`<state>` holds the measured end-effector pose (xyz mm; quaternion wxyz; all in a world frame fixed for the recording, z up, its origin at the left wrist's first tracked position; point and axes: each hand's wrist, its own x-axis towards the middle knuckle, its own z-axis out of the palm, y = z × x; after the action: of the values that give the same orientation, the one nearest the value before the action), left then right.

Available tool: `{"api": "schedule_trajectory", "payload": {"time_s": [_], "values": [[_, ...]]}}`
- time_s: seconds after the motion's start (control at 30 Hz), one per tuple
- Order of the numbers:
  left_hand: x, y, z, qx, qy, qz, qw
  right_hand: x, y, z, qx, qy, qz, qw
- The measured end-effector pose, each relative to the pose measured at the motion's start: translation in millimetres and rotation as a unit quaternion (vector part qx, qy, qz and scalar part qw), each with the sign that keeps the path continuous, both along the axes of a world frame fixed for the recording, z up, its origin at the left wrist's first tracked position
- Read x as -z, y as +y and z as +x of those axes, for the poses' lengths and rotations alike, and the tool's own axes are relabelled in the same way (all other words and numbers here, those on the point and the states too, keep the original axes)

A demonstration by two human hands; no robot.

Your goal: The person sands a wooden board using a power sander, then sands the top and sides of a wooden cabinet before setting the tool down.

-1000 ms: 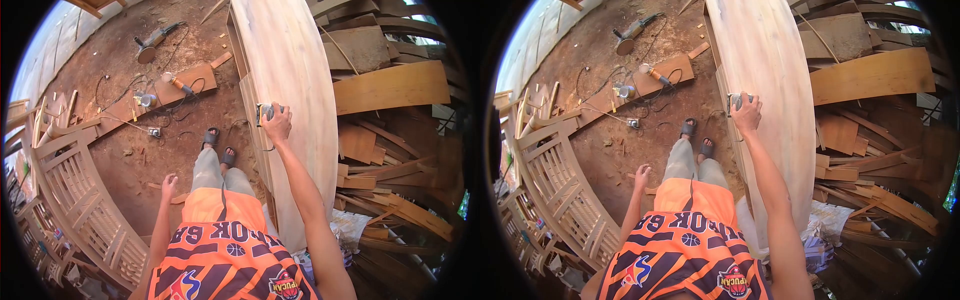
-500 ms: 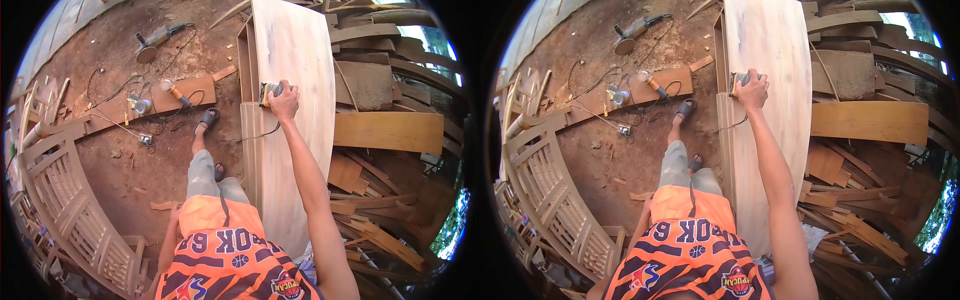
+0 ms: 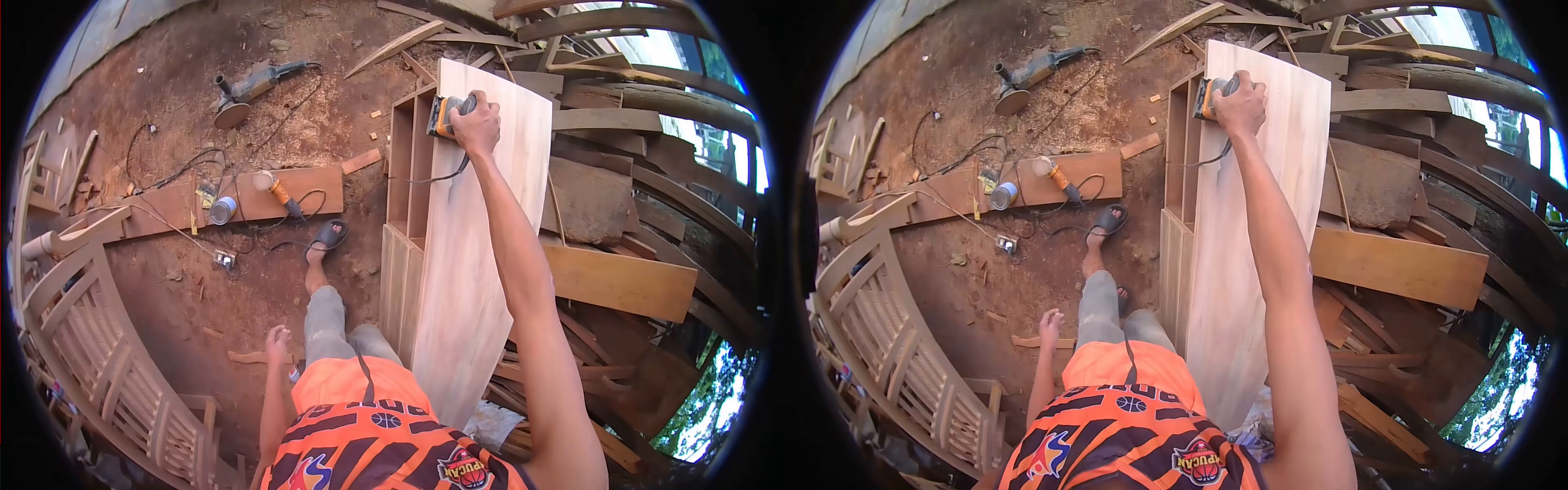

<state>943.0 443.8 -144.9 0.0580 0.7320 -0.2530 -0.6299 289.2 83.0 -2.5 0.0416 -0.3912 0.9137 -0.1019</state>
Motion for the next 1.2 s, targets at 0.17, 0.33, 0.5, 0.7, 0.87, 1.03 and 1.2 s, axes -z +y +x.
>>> {"api": "schedule_trajectory", "payload": {"time_s": [0.17, 0.33, 0.5, 0.7, 0.87, 1.03, 1.2], "values": [[-8.0, 33.8, 11.5, -0.010, -0.012, 0.031, 0.999, 5.7, -60.7, -38.8, 0.013, 0.021, 0.010, 1.000], [-15.7, 13.9, 4.8, -0.046, -0.016, 0.030, 0.998, 0.2, -104.0, -64.7, 0.022, 0.021, 0.031, 0.999], [-18.6, -31.3, -21.6, -0.058, -0.029, 0.046, 0.997, -2.1, -123.0, -85.6, 0.011, 0.012, 0.015, 1.000], [14.5, -75.4, -47.1, 0.115, -0.043, -0.102, 0.987, -4.4, -76.8, -84.4, 0.020, 0.002, 0.041, 0.999], [-19.1, -159.7, -154.1, 0.220, 0.029, -0.133, 0.966, -8.8, 14.0, -45.4, 0.028, -0.016, 0.025, 0.999], [-47.5, -192.8, -260.7, 0.386, 0.080, -0.261, 0.882, -28.1, 121.8, 14.7, 0.066, -0.050, 0.017, 0.996], [-126.4, -195.7, -404.2, 0.462, 0.178, -0.465, 0.734, -31.3, 229.2, 76.7, 0.119, -0.070, -0.012, 0.990]]}}
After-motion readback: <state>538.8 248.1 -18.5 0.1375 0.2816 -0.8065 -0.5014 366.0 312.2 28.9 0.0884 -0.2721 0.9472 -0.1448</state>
